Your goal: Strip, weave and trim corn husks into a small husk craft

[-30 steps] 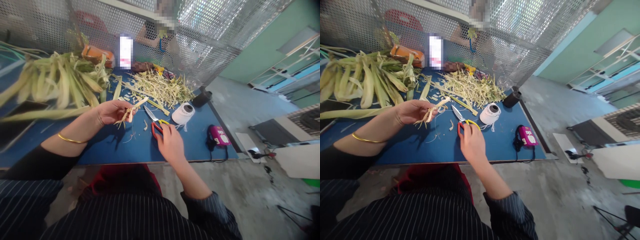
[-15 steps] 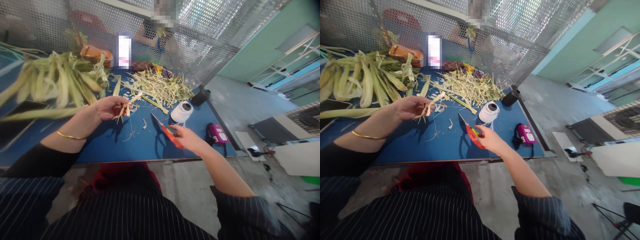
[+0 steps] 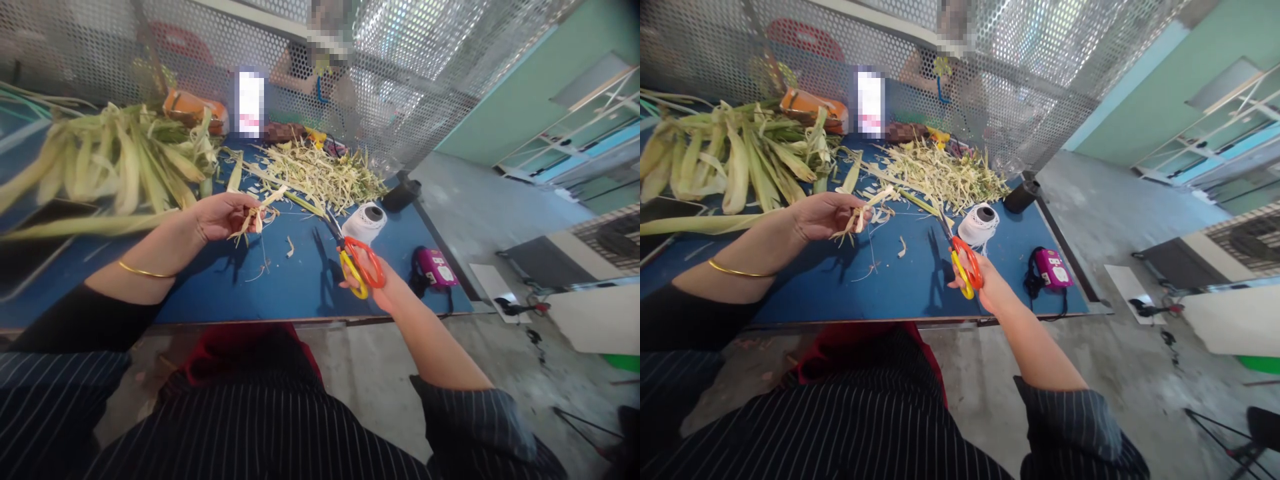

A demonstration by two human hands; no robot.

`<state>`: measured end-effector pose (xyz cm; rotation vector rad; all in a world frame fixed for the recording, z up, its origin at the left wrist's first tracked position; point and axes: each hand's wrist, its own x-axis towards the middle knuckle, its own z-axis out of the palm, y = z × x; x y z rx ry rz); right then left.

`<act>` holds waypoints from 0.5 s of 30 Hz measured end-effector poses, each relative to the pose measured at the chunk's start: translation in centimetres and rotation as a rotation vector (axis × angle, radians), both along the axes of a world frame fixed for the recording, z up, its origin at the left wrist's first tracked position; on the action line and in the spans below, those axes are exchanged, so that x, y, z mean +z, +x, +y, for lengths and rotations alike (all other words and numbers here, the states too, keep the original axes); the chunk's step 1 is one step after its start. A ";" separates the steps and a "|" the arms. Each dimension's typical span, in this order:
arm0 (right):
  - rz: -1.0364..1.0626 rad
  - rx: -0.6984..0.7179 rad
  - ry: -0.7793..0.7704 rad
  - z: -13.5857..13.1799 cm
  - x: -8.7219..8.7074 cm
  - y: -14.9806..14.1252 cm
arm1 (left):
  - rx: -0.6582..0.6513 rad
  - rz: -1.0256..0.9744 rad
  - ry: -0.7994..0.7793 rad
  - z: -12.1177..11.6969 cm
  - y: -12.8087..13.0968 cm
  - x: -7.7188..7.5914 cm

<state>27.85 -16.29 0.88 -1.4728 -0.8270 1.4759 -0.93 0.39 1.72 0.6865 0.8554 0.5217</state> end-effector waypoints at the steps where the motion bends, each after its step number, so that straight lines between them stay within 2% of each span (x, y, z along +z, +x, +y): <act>1: -0.017 -0.026 0.021 0.4 -0.2 -0.2 | 0.000 0.004 0.005 -0.1 0.0 0.0; 4: -0.141 -0.044 0.075 1.4 -0.8 -0.5 | -0.011 0.010 0.026 -0.2 0.1 0.1; 6: -0.329 0.010 0.111 1.8 -1.1 -0.6 | -0.005 0.011 0.039 -0.2 0.1 0.2; 9: -0.861 0.147 0.189 2.2 -1.2 -1.1 | 0.016 0.012 0.053 -0.1 0.0 0.4; 12: -1.400 0.318 0.201 2.2 -0.5 -2.3 | 0.006 0.013 0.080 0.0 -0.3 0.3; 15: -1.708 0.496 0.204 2.5 1.0 -3.7 | -0.034 0.007 0.109 0.0 -0.4 0.2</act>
